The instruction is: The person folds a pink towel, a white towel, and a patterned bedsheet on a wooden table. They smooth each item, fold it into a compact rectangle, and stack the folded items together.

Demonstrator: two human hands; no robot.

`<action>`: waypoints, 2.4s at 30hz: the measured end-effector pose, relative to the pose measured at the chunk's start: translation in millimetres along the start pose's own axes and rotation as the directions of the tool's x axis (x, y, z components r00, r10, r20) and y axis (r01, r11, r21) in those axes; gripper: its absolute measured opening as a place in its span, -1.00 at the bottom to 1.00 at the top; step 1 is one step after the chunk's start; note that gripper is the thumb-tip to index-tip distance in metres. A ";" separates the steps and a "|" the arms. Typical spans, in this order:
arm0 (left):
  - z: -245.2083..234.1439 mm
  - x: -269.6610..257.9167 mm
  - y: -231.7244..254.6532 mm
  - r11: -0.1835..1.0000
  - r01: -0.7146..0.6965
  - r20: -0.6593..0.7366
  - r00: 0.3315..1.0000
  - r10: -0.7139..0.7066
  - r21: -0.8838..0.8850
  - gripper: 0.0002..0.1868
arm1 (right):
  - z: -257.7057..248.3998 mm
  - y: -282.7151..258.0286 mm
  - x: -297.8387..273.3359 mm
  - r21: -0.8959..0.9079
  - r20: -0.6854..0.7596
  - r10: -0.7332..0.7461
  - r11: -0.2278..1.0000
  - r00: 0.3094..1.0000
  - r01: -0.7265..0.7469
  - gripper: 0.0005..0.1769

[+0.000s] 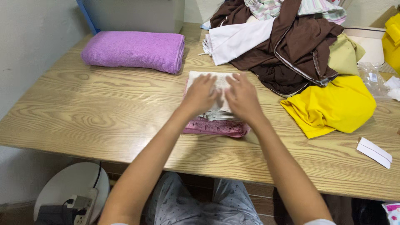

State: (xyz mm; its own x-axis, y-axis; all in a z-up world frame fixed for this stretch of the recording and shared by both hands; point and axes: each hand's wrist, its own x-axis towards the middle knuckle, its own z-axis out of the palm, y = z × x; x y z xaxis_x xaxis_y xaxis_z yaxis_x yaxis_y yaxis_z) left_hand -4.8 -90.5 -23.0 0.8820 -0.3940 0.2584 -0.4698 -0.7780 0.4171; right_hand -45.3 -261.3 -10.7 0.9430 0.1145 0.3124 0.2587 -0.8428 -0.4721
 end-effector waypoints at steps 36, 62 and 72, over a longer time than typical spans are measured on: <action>20.0 -74.6 -33.2 0.920 0.214 -0.223 0.929 -0.295 -0.328 -0.23 | 38.1 30.6 -43.0 0.411 -0.036 0.132 0.905 0.991 -0.106 -0.21; -91.2 -158.9 -192.7 0.924 0.378 -0.421 0.847 -0.324 0.051 -0.45 | 172.4 -129.6 17.9 0.425 0.177 -0.082 0.905 0.981 -0.001 -0.01; -90.7 -170.9 -210.2 0.871 0.436 -0.526 0.807 -0.267 0.227 -0.53 | 219.8 -202.8 38.3 0.395 0.223 -0.051 0.918 0.974 -0.042 0.04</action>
State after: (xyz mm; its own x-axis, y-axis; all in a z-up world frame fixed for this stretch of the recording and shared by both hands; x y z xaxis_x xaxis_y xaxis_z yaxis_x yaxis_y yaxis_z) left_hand -60.2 184.7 -75.8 0.8183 0.1472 0.5556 -0.0160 -0.9605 0.2780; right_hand -15.7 29.6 -84.2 0.9514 0.2718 0.1449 0.2805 -0.5701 -0.7722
